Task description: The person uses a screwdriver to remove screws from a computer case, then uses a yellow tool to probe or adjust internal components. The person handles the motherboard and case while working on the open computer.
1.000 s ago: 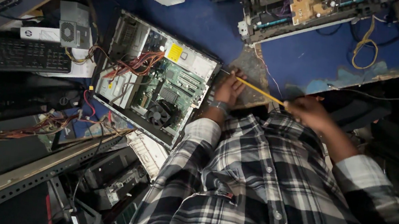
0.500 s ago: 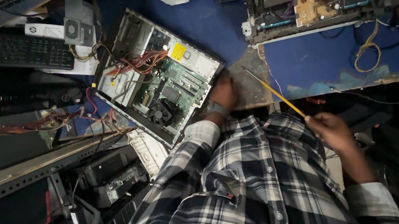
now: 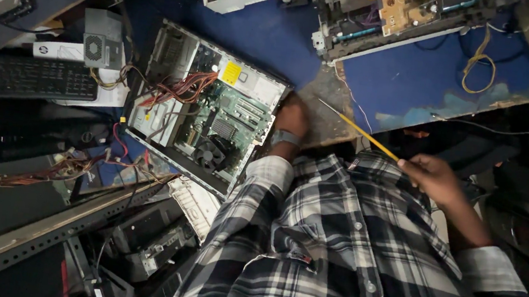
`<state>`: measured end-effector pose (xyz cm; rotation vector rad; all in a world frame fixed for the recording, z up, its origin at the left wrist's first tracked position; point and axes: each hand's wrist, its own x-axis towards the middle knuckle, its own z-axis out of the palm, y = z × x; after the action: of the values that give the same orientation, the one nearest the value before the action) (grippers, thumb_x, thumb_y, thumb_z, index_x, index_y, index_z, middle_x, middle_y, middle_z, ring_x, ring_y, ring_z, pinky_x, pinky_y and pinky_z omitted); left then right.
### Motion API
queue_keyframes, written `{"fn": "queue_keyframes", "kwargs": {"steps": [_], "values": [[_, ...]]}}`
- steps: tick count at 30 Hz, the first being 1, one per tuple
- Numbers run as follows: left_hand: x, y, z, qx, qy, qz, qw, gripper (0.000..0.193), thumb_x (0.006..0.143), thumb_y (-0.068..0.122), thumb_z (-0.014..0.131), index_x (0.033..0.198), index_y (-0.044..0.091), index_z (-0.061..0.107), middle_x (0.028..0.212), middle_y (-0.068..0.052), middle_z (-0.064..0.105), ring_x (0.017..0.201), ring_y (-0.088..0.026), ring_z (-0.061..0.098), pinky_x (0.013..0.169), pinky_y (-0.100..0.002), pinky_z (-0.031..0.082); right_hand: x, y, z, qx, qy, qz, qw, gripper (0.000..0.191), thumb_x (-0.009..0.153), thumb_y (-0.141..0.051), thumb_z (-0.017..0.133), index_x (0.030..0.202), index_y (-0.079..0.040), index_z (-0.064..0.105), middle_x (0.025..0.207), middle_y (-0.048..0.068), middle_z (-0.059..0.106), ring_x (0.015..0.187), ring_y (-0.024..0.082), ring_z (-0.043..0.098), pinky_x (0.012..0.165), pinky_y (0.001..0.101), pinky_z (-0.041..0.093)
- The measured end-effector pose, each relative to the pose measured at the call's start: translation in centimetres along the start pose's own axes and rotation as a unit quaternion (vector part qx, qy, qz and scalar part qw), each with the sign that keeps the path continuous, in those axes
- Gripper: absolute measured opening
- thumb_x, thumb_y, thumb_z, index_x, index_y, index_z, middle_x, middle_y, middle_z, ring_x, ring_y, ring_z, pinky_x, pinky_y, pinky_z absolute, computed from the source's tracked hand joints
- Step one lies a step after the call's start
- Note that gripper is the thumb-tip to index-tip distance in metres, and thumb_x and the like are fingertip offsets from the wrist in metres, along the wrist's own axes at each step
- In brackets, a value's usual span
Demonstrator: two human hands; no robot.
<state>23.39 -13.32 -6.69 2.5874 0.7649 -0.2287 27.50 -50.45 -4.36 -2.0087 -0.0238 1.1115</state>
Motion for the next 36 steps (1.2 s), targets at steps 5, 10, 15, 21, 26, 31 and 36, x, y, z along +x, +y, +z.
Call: {"fn": "queue_keyframes", "kwargs": {"steps": [5,10,15,21,26,31,36], "values": [[-1.7,1.1,1.0,-0.229,0.153,0.087,0.957,0.021,0.097,0.021,0.067,0.112,0.007,0.070,0.101,-0.022,0.076,0.091,-0.036,0.074,0.080,-0.044,0.059,-0.2,0.5,0.3,0.031,-0.005,-0.008,0.999,0.045,0.093,-0.047,0.069,0.081,-0.003,0.067,0.058,0.003,0.058,0.048,0.012,0.051,0.047,0.0292,0.042],[-1.6,1.5,2.2,-0.723,-0.024,-0.141,0.676,0.021,0.104,0.015,0.068,0.119,0.000,0.067,0.098,-0.012,0.069,0.085,-0.020,0.064,0.076,-0.032,0.055,-0.5,0.9,0.4,0.016,-0.003,-0.002,1.000,0.046,0.093,-0.046,0.069,0.082,-0.002,0.068,0.057,0.004,0.058,0.048,0.013,0.052,0.048,0.0304,0.043],[-1.2,1.0,1.5,-0.776,-0.046,-0.208,0.594,0.021,0.101,0.016,0.066,0.117,0.002,0.066,0.106,-0.008,0.072,0.090,-0.017,0.067,0.080,-0.030,0.056,-0.6,0.7,0.2,0.012,-0.005,-0.008,1.000,0.046,0.093,-0.047,0.070,0.084,-0.002,0.070,0.058,0.003,0.058,0.049,0.012,0.054,0.049,0.0287,0.044],[-1.5,1.0,1.4,-0.774,-0.042,-0.266,0.574,0.022,0.099,0.021,0.066,0.116,0.005,0.065,0.108,-0.005,0.071,0.096,-0.015,0.068,0.084,-0.030,0.059,-1.1,-0.1,-0.1,-0.002,-0.009,-0.003,1.000,0.044,0.092,-0.046,0.071,0.086,-0.002,0.072,0.057,0.004,0.059,0.046,0.012,0.051,0.047,0.0288,0.041],[-1.6,0.9,1.6,-0.775,-0.045,-0.250,0.579,0.021,0.098,0.014,0.070,0.114,0.002,0.067,0.107,-0.009,0.072,0.097,-0.019,0.069,0.087,-0.033,0.059,-1.4,-0.9,-0.1,-0.001,-0.008,0.006,1.000,0.042,0.092,-0.045,0.071,0.087,-0.003,0.072,0.056,0.004,0.058,0.045,0.012,0.049,0.045,0.0294,0.039],[-1.8,0.8,1.7,-0.780,-0.060,-0.232,0.578,0.019,0.099,0.012,0.068,0.115,0.000,0.067,0.108,-0.011,0.072,0.101,-0.022,0.071,0.090,-0.034,0.059,-1.4,-1.0,-0.1,0.007,-0.013,0.012,1.000,0.042,0.093,-0.044,0.070,0.088,-0.003,0.072,0.056,0.003,0.057,0.045,0.011,0.048,0.045,0.0289,0.040],[-1.7,0.7,1.9,-0.809,-0.073,-0.203,0.547,0.020,0.101,0.012,0.067,0.117,0.002,0.066,0.112,-0.012,0.071,0.105,-0.023,0.070,0.094,-0.034,0.058,-1.1,-1.0,-0.1,0.013,-0.019,0.033,0.999,0.042,0.094,-0.044,0.069,0.087,-0.002,0.071,0.057,0.003,0.057,0.045,0.012,0.047,0.045,0.0293,0.039]]}}
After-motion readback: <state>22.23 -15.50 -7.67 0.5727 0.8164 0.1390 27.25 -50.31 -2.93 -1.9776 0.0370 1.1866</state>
